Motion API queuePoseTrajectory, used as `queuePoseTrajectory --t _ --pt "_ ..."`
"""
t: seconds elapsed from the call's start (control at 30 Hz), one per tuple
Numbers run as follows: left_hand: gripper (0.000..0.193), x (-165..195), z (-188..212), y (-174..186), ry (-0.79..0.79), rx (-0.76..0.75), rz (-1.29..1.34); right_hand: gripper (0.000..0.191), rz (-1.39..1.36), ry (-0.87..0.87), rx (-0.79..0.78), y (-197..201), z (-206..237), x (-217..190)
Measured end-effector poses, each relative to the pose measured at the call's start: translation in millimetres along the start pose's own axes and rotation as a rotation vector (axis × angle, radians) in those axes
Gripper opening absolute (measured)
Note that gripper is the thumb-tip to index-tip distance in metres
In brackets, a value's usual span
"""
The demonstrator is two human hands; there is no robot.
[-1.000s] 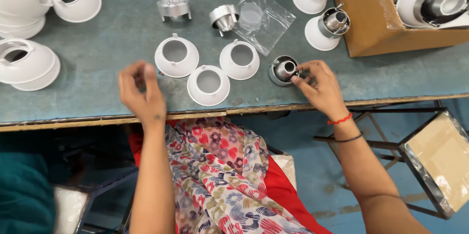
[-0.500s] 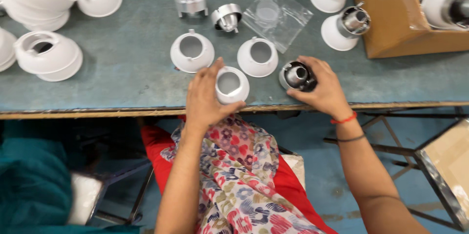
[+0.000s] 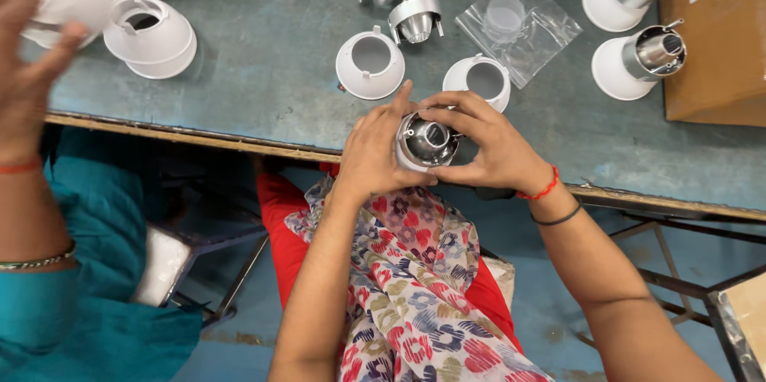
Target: The person assembles light fixtures by inserting metal reflectors into white plastic housings and placing circular plastic covers inside them. The person handles the components one at a time, places the assembled units into a cardboard box, and organizes the remaining parts on the table.
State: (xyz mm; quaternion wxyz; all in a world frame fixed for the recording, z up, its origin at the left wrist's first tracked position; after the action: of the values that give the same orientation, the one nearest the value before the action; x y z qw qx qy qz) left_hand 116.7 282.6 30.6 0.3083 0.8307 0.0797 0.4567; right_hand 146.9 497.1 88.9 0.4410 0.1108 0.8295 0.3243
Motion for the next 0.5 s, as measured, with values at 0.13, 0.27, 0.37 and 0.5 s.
queuePoseTrajectory --t 0.13,0.27,0.37,0.5 --pt "0.139 -2 0 -1 -0.005 -0.01 -0.001 0.073 -0.01 -0.018 -0.012 0 -1 -2" --pt "0.132 -3 -2 -2 -0.014 0.007 -0.022 0.07 0.193 0.05 -0.007 -2 -4 -9" --pt "0.131 -5 -2 -3 -0.02 0.006 -0.01 0.069 0.301 0.054 -0.037 -5 -7 -10" --pt "0.13 -9 -1 -6 0.022 -0.004 0.004 0.069 0.209 0.089 -0.063 -7 -11 0"
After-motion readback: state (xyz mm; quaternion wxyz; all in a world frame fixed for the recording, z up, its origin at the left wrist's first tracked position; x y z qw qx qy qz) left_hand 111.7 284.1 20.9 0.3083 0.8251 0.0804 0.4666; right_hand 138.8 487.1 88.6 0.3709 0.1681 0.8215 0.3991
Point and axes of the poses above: each hand's wrist, its own z-axis away from the middle knuckle, its own y-axis out of the back of the hand, x = y × z, the point moved 1 cm from there along -z, towards the middle knuckle, and after that the axes turned 5 degrees about x, right-handed, at the moved point
